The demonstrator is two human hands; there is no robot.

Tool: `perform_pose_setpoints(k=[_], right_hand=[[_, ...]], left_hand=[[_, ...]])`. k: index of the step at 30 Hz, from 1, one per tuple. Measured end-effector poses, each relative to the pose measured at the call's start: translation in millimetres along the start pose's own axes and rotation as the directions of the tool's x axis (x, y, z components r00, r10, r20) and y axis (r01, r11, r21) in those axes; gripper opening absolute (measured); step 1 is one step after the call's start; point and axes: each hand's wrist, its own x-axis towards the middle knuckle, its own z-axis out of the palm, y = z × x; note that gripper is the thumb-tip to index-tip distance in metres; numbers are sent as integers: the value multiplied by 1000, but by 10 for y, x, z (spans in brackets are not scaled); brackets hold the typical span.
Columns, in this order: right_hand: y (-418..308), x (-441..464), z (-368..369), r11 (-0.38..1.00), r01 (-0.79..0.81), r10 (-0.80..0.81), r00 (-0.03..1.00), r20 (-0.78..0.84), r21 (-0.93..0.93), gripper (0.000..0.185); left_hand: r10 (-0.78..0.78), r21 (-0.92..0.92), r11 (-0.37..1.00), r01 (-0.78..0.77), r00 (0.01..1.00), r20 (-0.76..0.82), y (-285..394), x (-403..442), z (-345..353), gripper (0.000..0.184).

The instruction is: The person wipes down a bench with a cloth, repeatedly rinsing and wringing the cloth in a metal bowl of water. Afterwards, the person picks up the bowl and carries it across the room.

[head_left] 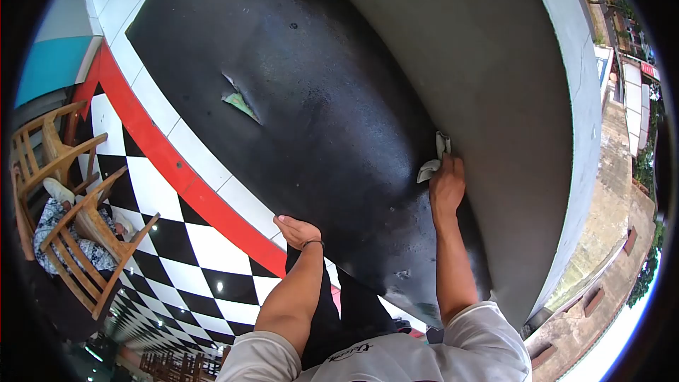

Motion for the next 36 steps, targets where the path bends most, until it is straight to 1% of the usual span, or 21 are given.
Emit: perform_pose_setpoints(k=[1, 3, 5, 6, 7, 8, 10, 12, 15, 17, 19, 20, 21, 22, 23, 24, 26, 30, 32, 34, 36], right_hand=[[-93, 60, -40, 998, -28, 27, 999, 27, 49, 29], [-367, 274, 59, 992, 37, -22, 993, -119, 121, 28], [-821, 625, 174, 980, 74, -32, 974, -225, 184, 29], [-1135, 832, 225, 974, 73, -17, 968, -250, 216, 30], [-1449, 1068, 300, 971, 7, 50, 972, -229, 239, 31], [-1715, 1338, 313, 964, 166, -82, 927, -366, 206, 30], [-2291, 1870, 385, 903, 280, -104, 879, -465, 326, 26], [-2635, 2313, 458, 880, 415, -207, 774, -598, 231, 19], [-2561, 2370, 356, 875, 471, -377, 810, -449, 115, 16], [-2141, 2105, 266, 850, 525, -479, 807, -346, 46, 15], [-1598, 1687, 186, 838, 545, -517, 805, -290, 18, 27], [-1325, 1452, 126, 835, 550, -518, 805, -289, 36, 19], [-1030, 1189, 98, 865, 502, -493, 850, -185, 3, 26], [-715, 916, 112, 876, 481, -476, 857, -196, -28, 33], [-457, 647, 45, 900, 430, -434, 897, -82, -68, 39], [-165, 398, 95, 926, 375, -377, 923, -81, -32, 44], [185, 91, 207, 961, 275, -268, 953, -139, 28, 43], [-363, 456, 313, 963, 260, -226, 919, -322, 66, 38], [-1031, 932, 416, 949, 274, -192, 893, -408, 155, 35], [-1695, 1526, 415, 945, 309, -222, 850, -478, 110, 31], [-2344, 2080, 467, 952, 289, -206, 847, -489, 101, 25]], left_hand=[[-5, 15, 1000, 5, 1000, 14, -1, -1, -26, 61], [-10, 37, 999, 9, 999, 45, 48, -11, -48, 62], [9, 22, 1000, -9, 1000, 1, -22, 12, 17, 62], [18, 19, 1000, -17, 1000, -22, -73, 24, 41, 62], [37, 19, 999, -36, 998, -48, -100, 19, 59, 61], [35, 15, 999, -34, 998, -53, -58, -12, 56, 61], [35, 9, 999, -34, 998, -62, 71, -72, -2, 60], [24, 45, 999, -22, 999, -42, 48, -32, 1, 60], [40, 48, 998, -38, 998, -55, 4, -20, 7, 61], [28, 38, 999, -27, 999, -34, 73, -46, -17, 61], [7, 36, 999, -7, 1000, -1, 121, -53, -51, 61], [-9, 35, 999, 8, 1000, 15, 130, -59, -58, 61], [13, 39, 999, -13, 1000, 0, 91, -46, -40, 61], [33, 43, 999, -33, 999, -16, 19, -26, -11, 61], [54, 42, 998, -52, 998, -33, -10, -8, 7, 61], [48, 34, 998, -48, 999, -25, 2, -9, -7, 61], [32, 11, 999, -32, 999, -14, 41, -40, -24, 61], [49, -11, 999, -49, 998, -26, -14, -29, -5, 57], [24, -5, 1000, -23, 1000, 15, -42, -12, -17, 54], [52, -19, 998, -52, 999, 1, -73, -8, 11, 53], [51, -57, 997, -49, 998, 43, -26, 2, -26, 52]])
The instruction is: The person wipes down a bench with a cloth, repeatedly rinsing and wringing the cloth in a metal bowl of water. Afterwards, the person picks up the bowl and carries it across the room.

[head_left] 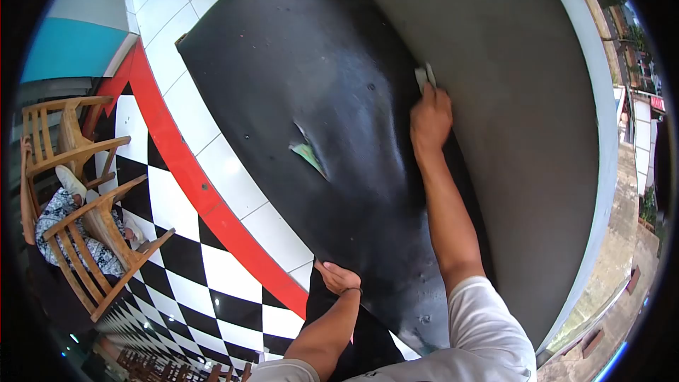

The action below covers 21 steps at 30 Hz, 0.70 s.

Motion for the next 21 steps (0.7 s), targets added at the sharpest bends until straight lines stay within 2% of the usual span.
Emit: perform_pose_setpoints(k=[2, 4, 6, 9, 11, 12, 13, 14, 15, 17, 18, 20, 21], right_hand=[[-361, 486, 266, 998, 50, -50, 999, -4, 38, 18], [-659, 932, 494, 978, 109, -112, 994, 6, 178, 16], [-952, 1393, 756, 964, 170, -183, 982, 46, 203, 18], [-1036, 1663, 867, 960, 237, -255, 960, 114, 148, 16], [-801, 1419, 625, 961, 236, -263, 939, 221, 141, 14], [-648, 1199, 415, 944, 268, -300, 939, 169, 191, 13], [-473, 978, 305, 963, 256, -268, 930, 252, 83, 14], [-297, 760, 155, 965, 255, -263, 931, 255, 63, 17], [-176, 553, 0, 970, 243, -240, 931, 274, 22, 19], [-100, 329, -118, 982, 181, -160, 950, 269, -55, 22], [-156, 410, -53, 988, 140, -120, 962, 244, -64, 23], [-356, 544, 77, 995, 53, -35, 978, 205, -80, 25], [-476, 640, 192, 998, 58, -54, 986, 160, -24, 25]], left_hand=[[-20, -11, 1000, 20, 1000, 21, 88, -30, -51, 52], [-12, -67, 998, 17, 997, 73, 158, -35, -111, 56], [20, -132, 991, -5, 994, 110, 233, -29, -197, 58], [222, -169, 968, -185, 946, 237, -56, 271, -286, 59], [104, -430, 896, -112, 994, -44, 555, 751, -335, 54], [179, -485, 845, -225, 974, -139, 884, 1134, -385, 51], [233, -454, 836, -308, 948, -214, 1303, 1541, -427, 50], [218, -461, 832, -307, 947, -236, 1755, 1934, -468, 49], [133, -534, 812, -237, 965, -225, 2180, 2304, -449, 50], [-76, -271, 961, 55, 995, -68, 2985, 2698, -457, 60], [5, -197, 980, -12, 999, -35, 3091, 2757, -362, 62], [-45, -41, 998, 41, 994, -104, 3191, 2665, -363, 61], [-51, -33, 998, 48, 993, -107, 3203, 2654, -341, 60]])
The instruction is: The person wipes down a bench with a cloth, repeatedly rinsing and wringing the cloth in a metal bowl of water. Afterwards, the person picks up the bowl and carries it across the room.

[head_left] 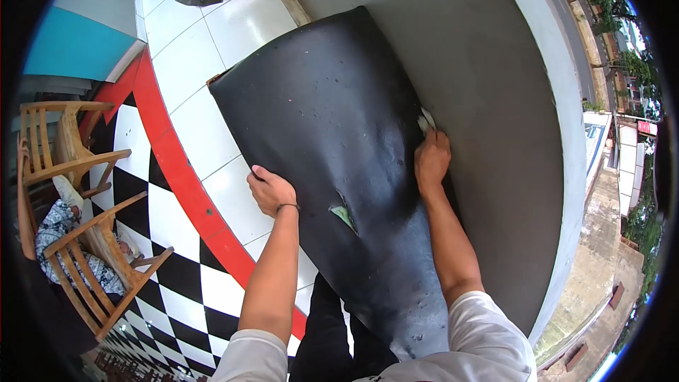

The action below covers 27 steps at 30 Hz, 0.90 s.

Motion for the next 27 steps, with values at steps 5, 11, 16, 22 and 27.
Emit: perform_pose_setpoints(k=[5, 11, 16, 22, 27], right_hand=[[-1021, 1276, 583, 976, -74, 98, 990, -106, 205, 16], [-1508, 2554, 1056, 957, 167, -163, 986, -37, 236, 18], [-1320, 2328, 821, 971, 134, -154, 984, 91, 200, 18], [-881, 1470, 553, 986, 123, -125, 992, 12, 115, 17], [-1399, 2417, 1006, 957, 196, -179, 979, -97, 212, 12]], left_hand=[[7, 69, 998, -2, 998, -68, 31, 5, 54, 57], [-56, 128, 990, 64, 996, -68, 78, 14, 51, 54], [-65, 126, 989, 71, 996, -54, 115, 15, 38, 52], [-77, 153, 985, 82, 996, -42, 78, 18, 47, 50], [-51, 141, 988, 62, 996, -79, 19, 39, 126, 49]])
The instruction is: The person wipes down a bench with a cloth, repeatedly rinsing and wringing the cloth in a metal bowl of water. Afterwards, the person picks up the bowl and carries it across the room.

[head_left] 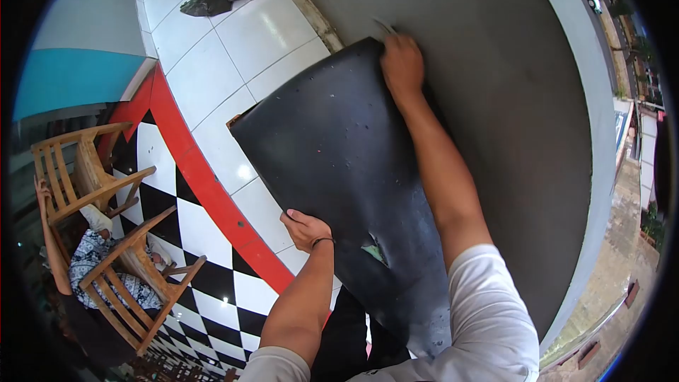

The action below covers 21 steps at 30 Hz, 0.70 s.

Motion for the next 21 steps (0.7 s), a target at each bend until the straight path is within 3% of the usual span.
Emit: perform_pose_setpoints(k=[3, 6, 9, 12, 14, 16, 19, 21], right_hand=[[-128, 345, 143, 999, -14, 19, 995, 95, -47, 16], [-87, -50, -140, 995, -85, 85, 996, -6, -56, 14], [223, -910, -636, 996, -55, 62, 993, 104, -67, 14], [510, -1880, -1268, 981, -25, 70, 971, 230, -192, 24], [669, -2495, -1676, 967, -131, 187, 947, 263, -217, 27], [774, -2861, -1906, 939, -181, 254, 938, 235, -292, 29], [711, -2843, -1800, 911, -333, 373, 917, 143, -243, 30], [541, -2491, -1490, 945, -308, 309, 951, -3, -111, 28]], left_hand=[[-14, 70, 997, 14, 1000, 10, 29, -6, -24, 50], [-20, 39, 999, 20, 1000, 0, 83, -44, -48, 51], [-7, 33, 999, 7, 1000, -7, 100, -60, -61, 51], [-21, 34, 999, 21, 1000, -1, 114, -100, -79, 52], [-17, 34, 999, 17, 1000, 0, 125, -73, -71, 52], [-9, 48, 999, 9, 1000, -4, 84, -58, -54, 52], [-12, 42, 999, 13, 1000, -7, 84, -64, -64, 52], [0, 45, 999, 0, 1000, -16, 73, -53, -33, 52]])
